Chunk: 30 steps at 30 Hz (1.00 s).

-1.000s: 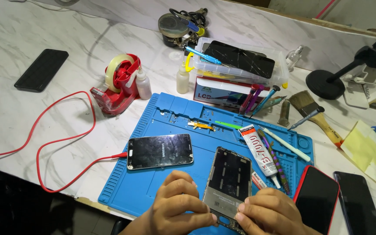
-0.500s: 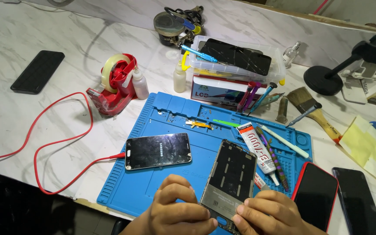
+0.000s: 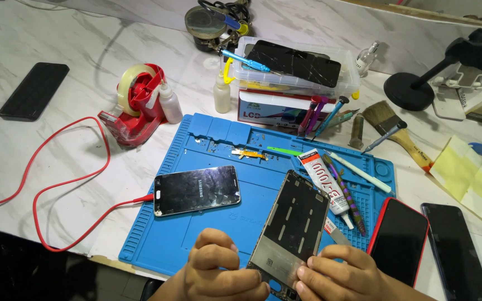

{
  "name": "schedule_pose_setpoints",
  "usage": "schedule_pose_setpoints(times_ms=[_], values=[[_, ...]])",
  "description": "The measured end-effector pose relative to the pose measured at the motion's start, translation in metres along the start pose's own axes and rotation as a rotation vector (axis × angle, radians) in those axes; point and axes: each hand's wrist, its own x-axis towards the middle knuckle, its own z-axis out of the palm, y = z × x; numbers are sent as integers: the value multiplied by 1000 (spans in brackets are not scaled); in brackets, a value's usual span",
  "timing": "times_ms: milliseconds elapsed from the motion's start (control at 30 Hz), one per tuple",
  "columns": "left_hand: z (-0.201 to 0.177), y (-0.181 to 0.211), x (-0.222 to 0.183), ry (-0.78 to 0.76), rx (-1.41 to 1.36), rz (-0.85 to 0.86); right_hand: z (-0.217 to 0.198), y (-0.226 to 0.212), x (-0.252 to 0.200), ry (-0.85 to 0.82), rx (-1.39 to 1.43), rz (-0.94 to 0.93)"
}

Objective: Applying adhesive to a smartphone frame and attaching a replacement back cover.

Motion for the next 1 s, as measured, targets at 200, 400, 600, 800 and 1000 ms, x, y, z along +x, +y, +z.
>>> schedule_pose_setpoints(times_ms=[200, 400, 600, 800, 1000], values=[[1, -2, -7, -16, -8, 4, -1, -3, 4, -2, -23, 2], [4, -8, -22, 26, -77, 30, 5, -4, 1, 120, 0, 169], [2, -10, -16, -93, -108, 35, 3, -3, 4, 114, -64, 154], [1, -8, -14, -148, -153, -9, 3, 0, 3, 112, -189, 27], [2, -7, -11, -171, -138, -21, 5, 1, -3, 89, -205, 10]])
